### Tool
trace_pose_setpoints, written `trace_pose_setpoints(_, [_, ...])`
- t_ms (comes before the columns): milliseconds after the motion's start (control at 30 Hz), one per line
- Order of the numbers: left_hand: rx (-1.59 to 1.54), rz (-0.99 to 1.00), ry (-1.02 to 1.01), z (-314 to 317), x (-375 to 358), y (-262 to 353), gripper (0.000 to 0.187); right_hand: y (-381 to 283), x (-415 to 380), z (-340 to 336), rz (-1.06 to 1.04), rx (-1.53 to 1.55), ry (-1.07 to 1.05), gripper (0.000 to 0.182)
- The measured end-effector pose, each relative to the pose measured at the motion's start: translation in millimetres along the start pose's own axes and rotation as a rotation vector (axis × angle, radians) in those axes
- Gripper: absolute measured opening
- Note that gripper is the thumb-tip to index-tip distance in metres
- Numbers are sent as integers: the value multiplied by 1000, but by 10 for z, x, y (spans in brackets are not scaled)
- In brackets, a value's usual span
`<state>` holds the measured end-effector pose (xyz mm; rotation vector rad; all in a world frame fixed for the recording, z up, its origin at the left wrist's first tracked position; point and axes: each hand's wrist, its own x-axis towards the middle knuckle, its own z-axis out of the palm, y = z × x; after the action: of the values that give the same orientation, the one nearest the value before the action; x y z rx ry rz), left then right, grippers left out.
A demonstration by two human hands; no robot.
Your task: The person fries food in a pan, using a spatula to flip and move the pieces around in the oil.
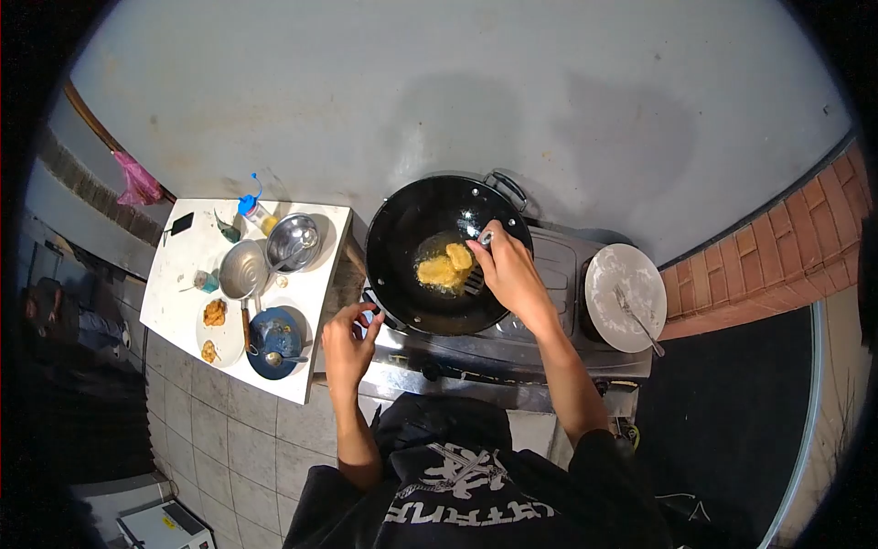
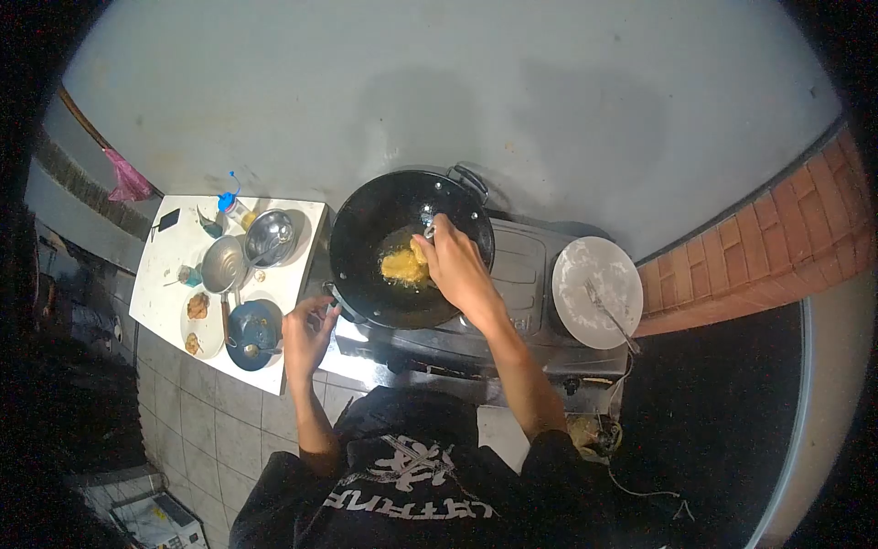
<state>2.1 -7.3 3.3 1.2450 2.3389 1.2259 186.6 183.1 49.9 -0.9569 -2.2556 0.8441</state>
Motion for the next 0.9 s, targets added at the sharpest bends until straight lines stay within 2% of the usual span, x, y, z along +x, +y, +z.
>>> trace_pose_setpoints(200, [-5,20,4,-27,-2,6,20,-4,-6,60,-40,-41,85,30])
trace_pose_setpoints(467, [-1,3,-3,-31,5,-17,21,114,-57,82,29,80,162,22])
trace_pose_setpoints(667, [5,20,-4,-26,-1,14,20,354,-113,104,-35,139,305,16])
trace_pose_setpoints(767, [-1,21,-5,-18,-2,-8,20,368,-122,54,111,240,327,15])
trace_pose_setpoints(900, [-10,-9,-20,-35,-4,17,20,386,-133,13,121,243,338,15])
